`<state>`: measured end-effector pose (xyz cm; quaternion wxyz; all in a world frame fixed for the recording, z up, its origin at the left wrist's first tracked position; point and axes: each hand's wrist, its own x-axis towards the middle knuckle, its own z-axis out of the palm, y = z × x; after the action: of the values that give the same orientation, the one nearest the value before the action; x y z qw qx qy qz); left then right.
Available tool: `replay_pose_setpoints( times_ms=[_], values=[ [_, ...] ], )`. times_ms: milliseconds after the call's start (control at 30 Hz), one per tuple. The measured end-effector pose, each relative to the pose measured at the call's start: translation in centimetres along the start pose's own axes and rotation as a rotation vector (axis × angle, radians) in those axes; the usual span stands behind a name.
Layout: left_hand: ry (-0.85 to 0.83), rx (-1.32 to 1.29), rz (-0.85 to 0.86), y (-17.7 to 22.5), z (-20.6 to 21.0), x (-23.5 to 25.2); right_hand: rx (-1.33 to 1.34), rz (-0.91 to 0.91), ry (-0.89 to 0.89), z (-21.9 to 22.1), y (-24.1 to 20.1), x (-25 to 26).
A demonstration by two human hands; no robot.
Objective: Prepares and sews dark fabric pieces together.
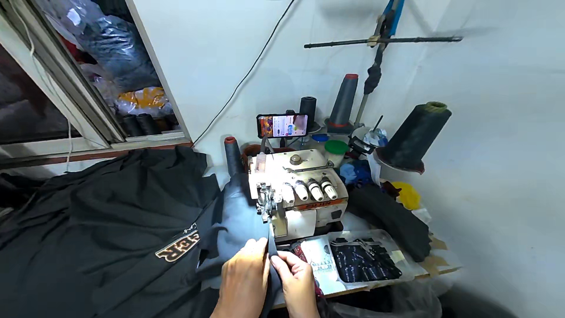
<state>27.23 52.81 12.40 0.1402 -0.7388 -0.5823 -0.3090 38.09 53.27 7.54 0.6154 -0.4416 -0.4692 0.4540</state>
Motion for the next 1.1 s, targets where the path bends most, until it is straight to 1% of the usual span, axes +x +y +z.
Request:
replay_pose_setpoints(
  times_ms=[67, 200, 267, 400, 467, 567, 667, 733, 933, 1033, 1100],
  values=[
    [0.01, -0.022, -0.009, -0.5, -0.2, -0.8, -0.016, -0.006, 0.021, -0.1, 0.1, -0.4],
    [0.032, -0.224, 0.007, -1.0, 0.2, -1.5, -0.021, -0.04, 0.056, 0.2, 0.4, -1.2],
    [0.046, -0.274, 0.023, -0.7, 0.4, -1.3, 0.011, -0.041, 0.065, 0.6, 0.3, -1.0],
    [0.014, -0.269, 0.032, -0.6, 1.0, -0.3, 0.068, -0.04, 0.072, 1.4, 0.8, 0.4],
    [0.027, -0.257, 0.037, -0.8, 1.2, 0.1, 0.089, -0.032, 0.07, 1.7, 1.1, 1.0],
    [0.064, -0.284, 0.034, -1.1, 1.4, 0.1, 0.124, -0.006, 0.073, 2.0, 1.2, 0.9],
    [0.052, -0.31, 0.034, -1.0, 1.4, 0.1, 0.152, 0.018, 0.083, 2.3, 1.2, 0.7],
    [0.052, -0.294, 0.036, -0.8, 1.5, 0.2, 0.173, 0.023, 0.088, 2.4, 1.3, 0.9],
    [0.138, -0.179, 0.077, -1.0, 2.1, 0.8, 0.172, 0.026, 0.125, 3.2, 1.1, 1.3],
    [0.169, -0.069, 0.097, -0.9, 2.5, 0.2, 0.178, 0.034, 0.111, 3.2, 1.1, 1.1],
    [0.153, -0.051, 0.093, -1.1, 2.8, -0.3, 0.118, 0.012, 0.072, 3.1, 1.0, 0.9]
  ],
)
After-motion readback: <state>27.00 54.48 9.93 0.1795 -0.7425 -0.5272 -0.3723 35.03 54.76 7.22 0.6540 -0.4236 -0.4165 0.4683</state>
